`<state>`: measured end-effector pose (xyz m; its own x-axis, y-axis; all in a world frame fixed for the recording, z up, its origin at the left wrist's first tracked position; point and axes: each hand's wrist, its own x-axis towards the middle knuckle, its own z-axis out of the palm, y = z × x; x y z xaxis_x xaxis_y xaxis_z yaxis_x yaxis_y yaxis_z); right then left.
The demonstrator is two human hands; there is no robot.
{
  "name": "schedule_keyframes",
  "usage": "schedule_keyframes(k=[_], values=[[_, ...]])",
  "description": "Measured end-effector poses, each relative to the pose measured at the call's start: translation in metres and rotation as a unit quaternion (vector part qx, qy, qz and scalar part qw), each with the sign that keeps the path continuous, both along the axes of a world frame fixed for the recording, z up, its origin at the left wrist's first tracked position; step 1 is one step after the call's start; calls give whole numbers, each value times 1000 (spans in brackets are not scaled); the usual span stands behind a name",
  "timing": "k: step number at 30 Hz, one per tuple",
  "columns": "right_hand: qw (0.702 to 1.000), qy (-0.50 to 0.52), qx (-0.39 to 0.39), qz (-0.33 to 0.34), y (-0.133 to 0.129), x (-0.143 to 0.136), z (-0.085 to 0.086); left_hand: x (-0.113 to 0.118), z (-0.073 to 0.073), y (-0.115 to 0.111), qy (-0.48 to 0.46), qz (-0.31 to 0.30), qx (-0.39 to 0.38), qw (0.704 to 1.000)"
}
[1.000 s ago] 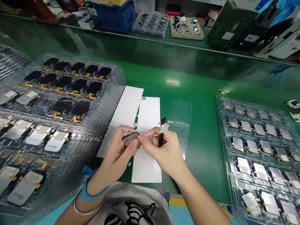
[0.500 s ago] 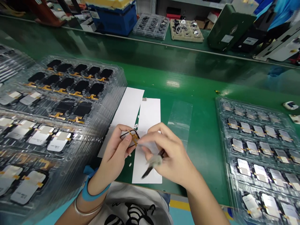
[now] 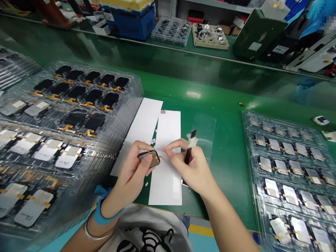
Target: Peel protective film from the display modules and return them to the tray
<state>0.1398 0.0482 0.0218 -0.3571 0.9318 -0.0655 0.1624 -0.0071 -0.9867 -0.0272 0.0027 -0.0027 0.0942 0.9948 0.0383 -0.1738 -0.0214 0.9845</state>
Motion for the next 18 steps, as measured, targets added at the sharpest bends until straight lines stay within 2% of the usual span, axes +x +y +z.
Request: schedule_keyframes(k=[4,11,18], values=[[996,22,-64,58,4,-1,-3,-2,0,0,36,-6,26,999],[999,18,-47,21,2,-6,-4,-3,3,-1,70,-9,14,997],[999,-1,-42,18,2,-6,-6,-2,2,0,65,-11,20,998]])
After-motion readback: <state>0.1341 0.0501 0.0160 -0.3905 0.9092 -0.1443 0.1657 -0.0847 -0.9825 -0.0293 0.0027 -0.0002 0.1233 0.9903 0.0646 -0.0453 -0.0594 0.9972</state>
